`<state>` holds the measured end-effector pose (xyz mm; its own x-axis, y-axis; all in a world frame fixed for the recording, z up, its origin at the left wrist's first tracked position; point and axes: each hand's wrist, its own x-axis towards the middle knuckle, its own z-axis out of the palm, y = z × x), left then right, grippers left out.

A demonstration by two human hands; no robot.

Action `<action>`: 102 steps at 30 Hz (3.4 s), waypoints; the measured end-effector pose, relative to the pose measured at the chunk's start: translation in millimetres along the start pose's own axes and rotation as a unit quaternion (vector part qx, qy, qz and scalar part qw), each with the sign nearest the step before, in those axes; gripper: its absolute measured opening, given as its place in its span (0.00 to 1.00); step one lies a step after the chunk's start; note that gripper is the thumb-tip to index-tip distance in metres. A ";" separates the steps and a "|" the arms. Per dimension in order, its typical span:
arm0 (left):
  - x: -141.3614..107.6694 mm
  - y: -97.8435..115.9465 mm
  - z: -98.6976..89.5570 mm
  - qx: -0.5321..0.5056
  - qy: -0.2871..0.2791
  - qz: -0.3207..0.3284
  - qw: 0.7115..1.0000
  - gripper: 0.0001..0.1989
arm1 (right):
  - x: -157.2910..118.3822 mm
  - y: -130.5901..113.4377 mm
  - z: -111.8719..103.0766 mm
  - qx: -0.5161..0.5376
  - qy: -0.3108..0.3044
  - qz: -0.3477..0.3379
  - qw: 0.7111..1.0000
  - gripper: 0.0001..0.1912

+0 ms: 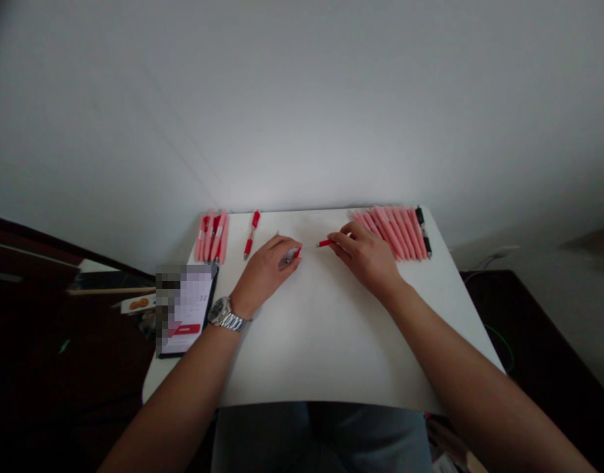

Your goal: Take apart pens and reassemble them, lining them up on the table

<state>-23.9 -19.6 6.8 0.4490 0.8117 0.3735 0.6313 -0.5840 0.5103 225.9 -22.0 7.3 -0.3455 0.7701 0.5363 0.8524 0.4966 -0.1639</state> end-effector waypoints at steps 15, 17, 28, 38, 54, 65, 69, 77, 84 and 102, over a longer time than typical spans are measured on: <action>0.5 -1.7 2.0 -0.015 -0.006 -0.015 1.000 0.10 | -1.2 2.4 0.0 0.007 -0.017 0.009 1.000 0.15; 0.5 -2.1 2.4 -0.014 -0.008 -0.014 1.000 0.09 | -1.1 2.2 -0.1 0.006 -0.011 0.005 1.000 0.14; 1.1 0.4 0.3 -0.009 -0.013 -0.025 1.000 0.10 | -1.4 -0.2 -0.5 0.002 -0.006 -0.003 1.000 0.14; 0.8 -0.9 0.3 -0.014 -0.011 -0.020 1.000 0.10 | 0.3 -0.7 -1.5 0.003 -0.001 0.013 1.000 0.14; 1.9 8.2 -6.7 -0.014 0.038 -0.005 0.999 0.09 | -1.4 3.2 3.3 0.039 -0.043 0.085 0.995 0.11; 2.5 3.1 -15.9 0.018 0.153 -0.084 0.984 0.08 | -3.7 7.8 8.5 0.053 -0.058 0.086 0.993 0.11; 2.0 -0.2 -17.2 0.035 0.173 -0.108 0.978 0.05 | -5.1 10.2 10.1 0.058 -0.061 0.084 0.993 0.13; 1.4 -6.0 -14.8 0.041 0.170 -0.115 0.978 0.05 | -3.8 6.9 7.9 0.057 -0.069 0.090 0.992 0.14; 0.1 -11.2 -11.8 0.058 0.097 -0.096 0.989 0.08 | -4.2 8.4 8.9 0.057 -0.072 0.090 0.992 0.13; 3.0 -10.3 -13.8 -0.011 0.177 -0.118 0.977 0.08 | -2.5 3.8 4.5 0.071 -0.054 0.099 0.991 0.13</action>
<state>-37.8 -11.2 13.4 0.0435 0.8724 0.4869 0.6756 -0.3847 0.6290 228.2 -20.2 1.6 -0.2231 0.8924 0.3922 0.8464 0.3770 -0.3762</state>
